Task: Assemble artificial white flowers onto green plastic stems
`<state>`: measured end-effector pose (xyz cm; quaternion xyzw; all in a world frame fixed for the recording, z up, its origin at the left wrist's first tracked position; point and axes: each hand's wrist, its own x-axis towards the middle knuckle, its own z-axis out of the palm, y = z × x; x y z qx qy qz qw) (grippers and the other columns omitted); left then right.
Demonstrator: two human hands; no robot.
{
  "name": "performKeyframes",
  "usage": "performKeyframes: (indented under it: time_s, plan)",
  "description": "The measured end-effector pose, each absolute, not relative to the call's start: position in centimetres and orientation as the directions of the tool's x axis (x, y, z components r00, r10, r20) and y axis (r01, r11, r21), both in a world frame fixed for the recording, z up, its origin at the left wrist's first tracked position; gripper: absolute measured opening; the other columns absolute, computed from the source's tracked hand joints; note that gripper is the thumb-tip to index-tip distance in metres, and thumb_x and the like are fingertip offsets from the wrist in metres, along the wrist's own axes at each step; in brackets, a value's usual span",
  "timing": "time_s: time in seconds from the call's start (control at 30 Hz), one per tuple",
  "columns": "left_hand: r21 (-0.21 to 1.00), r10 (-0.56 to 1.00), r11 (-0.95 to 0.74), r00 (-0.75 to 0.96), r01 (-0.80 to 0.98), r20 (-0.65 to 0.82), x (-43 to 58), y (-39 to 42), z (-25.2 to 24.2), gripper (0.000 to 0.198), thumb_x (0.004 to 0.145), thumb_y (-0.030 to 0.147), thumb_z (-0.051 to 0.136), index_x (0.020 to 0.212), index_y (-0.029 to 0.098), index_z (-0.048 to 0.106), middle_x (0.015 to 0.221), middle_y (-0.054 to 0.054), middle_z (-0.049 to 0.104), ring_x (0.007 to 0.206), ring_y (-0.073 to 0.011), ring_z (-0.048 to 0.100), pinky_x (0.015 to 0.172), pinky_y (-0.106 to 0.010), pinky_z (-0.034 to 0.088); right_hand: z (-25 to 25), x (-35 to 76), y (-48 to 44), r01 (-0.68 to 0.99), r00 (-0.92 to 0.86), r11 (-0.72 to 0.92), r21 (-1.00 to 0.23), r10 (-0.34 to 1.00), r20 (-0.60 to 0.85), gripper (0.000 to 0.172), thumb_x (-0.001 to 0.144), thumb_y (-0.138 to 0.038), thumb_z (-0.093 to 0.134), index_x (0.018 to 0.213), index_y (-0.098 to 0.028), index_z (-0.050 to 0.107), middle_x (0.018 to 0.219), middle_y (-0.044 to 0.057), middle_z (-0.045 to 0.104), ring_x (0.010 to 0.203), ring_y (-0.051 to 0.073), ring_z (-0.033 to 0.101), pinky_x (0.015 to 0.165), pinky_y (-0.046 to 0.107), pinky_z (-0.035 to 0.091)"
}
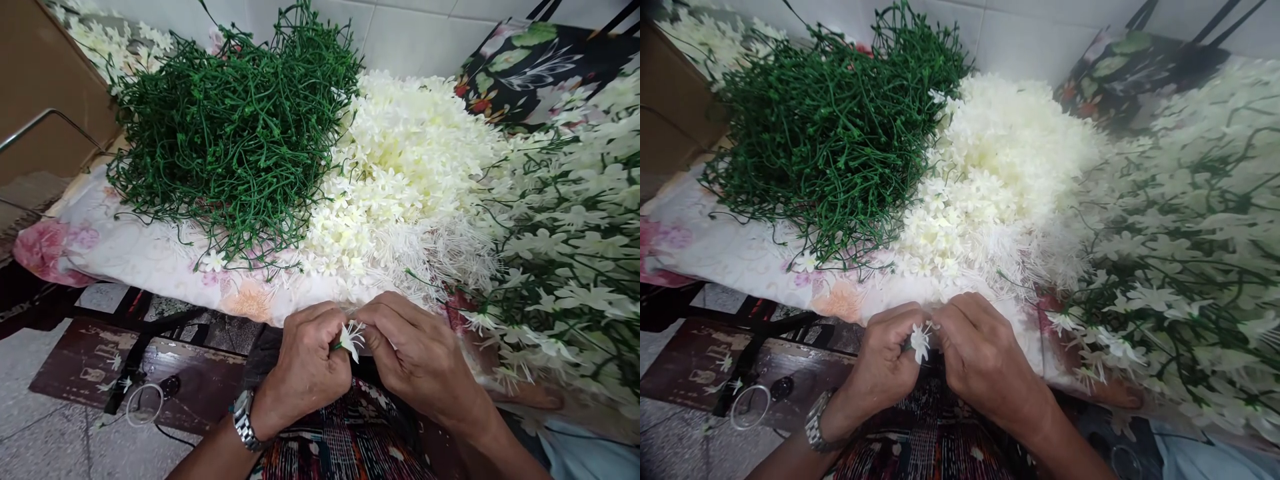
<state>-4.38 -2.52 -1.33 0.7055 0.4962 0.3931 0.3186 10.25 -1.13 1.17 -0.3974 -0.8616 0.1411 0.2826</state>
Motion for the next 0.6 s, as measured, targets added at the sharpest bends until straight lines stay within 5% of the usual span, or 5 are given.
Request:
performKeyframes:
  time_s: [0.17,0.37,0.6]
  plan:
    - [0.845,0.947,-0.317,0.191,0.429,0.258,-4.4,-2.4,-1.3,0.026,0.051,0.0,0.035,0.06,0.021,0.022,0.053,0.003,0.031,0.051,-0.0109,0.03,0.049,-0.025,0.02,0.9,10.0,-1.2,0.613,-0.506,0.646,-0.456,0.764,0.401,0.022,0.085,-0.002,0.04,0.076,-0.013,0.058,0.065,0.004,0.054,0.064,0.015,0.051,0.057,0.028,0.042]
    - [0.932,0.951,-0.257,0.237,0.255,0.197,-5.2,-2.5,-1.0,0.022,0.06,-0.002,0.037,0.058,0.019,0.031,0.055,0.004,0.034,0.052,-0.0092,0.034,0.049,-0.021,0.025,1.3,10.5,-1.5,0.519,-0.464,0.595,-0.613,0.799,0.382,0.007,0.087,-0.014,0.052,0.091,-0.015,0.057,0.077,0.004,0.058,0.07,0.013,0.056,0.063,0.024,0.047]
    - [0.951,0.953,-0.239,0.237,0.195,0.191,-5.4,-2.5,-0.6,0.022,0.064,-0.001,0.04,0.056,0.018,0.034,0.055,0.005,0.035,0.052,-0.0079,0.035,0.049,-0.019,0.026,2.4,11.7,-1.9,0.518,-0.432,0.58,-0.628,0.811,0.393,0.022,0.084,-0.023,0.058,0.103,-0.015,0.055,0.088,0.006,0.059,0.08,0.015,0.058,0.068,0.026,0.049]
